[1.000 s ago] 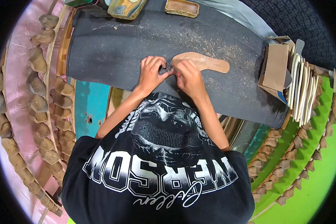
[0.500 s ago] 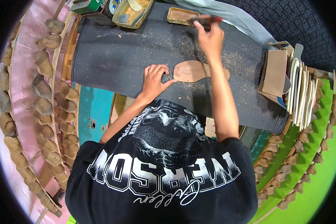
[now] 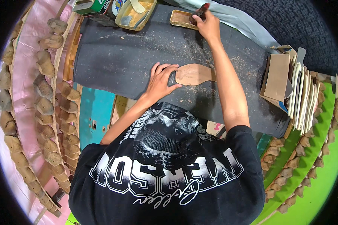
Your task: The person takes shoe insoles from a stack, applies glue onto them using a brush, and places the glued insoles into a basket.
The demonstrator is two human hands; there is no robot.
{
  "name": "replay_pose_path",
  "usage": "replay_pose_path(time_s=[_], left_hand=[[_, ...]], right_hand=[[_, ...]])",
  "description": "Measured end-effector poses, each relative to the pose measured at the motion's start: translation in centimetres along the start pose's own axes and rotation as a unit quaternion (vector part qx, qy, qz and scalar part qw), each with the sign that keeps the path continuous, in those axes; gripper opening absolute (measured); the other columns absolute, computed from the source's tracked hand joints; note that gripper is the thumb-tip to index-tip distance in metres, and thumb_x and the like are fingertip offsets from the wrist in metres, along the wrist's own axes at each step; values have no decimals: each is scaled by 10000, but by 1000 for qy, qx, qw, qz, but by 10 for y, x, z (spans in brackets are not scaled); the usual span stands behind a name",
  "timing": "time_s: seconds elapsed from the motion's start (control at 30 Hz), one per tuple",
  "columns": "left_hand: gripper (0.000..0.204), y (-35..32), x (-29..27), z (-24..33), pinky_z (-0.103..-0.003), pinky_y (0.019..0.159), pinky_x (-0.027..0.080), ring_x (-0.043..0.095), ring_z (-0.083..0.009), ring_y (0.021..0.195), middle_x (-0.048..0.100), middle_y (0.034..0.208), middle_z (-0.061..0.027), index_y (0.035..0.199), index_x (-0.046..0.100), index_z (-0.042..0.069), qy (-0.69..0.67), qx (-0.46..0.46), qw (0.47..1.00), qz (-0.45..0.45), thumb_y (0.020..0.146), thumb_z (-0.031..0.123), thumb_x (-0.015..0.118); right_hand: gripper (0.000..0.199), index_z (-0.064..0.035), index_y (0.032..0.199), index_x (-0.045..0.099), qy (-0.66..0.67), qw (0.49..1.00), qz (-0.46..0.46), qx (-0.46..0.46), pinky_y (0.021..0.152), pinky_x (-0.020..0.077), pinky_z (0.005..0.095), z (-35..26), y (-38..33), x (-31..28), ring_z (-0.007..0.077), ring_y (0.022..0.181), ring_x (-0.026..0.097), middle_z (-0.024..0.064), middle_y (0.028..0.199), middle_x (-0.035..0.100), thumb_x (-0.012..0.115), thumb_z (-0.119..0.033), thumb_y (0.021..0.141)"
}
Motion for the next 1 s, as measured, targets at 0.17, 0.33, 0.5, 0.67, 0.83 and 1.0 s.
replay_pose_path(time_s=[0.17,0.33,0.5,0.67,0.83,1.0], left_hand=[[758,17,10,-11,-560,1270,251,548,-291,1363,665,1415,-28,1384,587,110,-21,-4,1000,-16,759,391,911],[755,21,10,-15,-553,1270,249,557,-300,1358,675,1373,-57,1382,576,93,-23,-9,1000,8,762,362,912],[744,19,17,-25,-547,1272,239,540,-309,1354,688,1348,-58,1421,565,96,-8,17,999,27,781,300,886],[689,20,11,-16,-550,1269,239,548,-293,1345,688,1350,-56,1389,582,130,-23,9,999,27,784,272,879],[748,20,9,-11,-560,1261,248,559,-276,1323,690,1348,-20,1413,584,145,-9,25,1000,16,762,323,907],[721,21,13,-12,-572,1262,247,561,-275,1325,694,1336,-14,1394,589,137,-11,18,1000,11,767,303,905]], right_hand=[[274,-30,1091,734,134,989,69,3,709,554,351,-26,-50,-43,177,725,712,106,823,771,830,-218,915],[166,-17,1043,706,65,997,-31,-29,687,547,367,-51,-151,-35,238,744,695,133,872,733,764,-120,927],[284,-27,1025,629,-21,971,-112,-211,881,542,480,-101,-229,-11,393,1018,630,169,1080,644,658,55,755],[183,12,989,637,99,990,-91,-30,716,559,407,-73,-224,-15,302,824,685,168,968,684,743,11,840],[211,43,975,665,173,967,33,182,584,534,357,3,-227,-33,192,638,683,165,814,730,788,-124,939],[143,34,1052,677,65,996,60,0,629,566,413,-50,-222,-42,298,808,713,175,1002,699,728,-25,933]])
Point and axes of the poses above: each hand's wrist, its own y-axis towards the middle knuckle, its own x-axis out of the palm, z = x × y, the point moved 9 cm from there along y, towards the middle knuckle
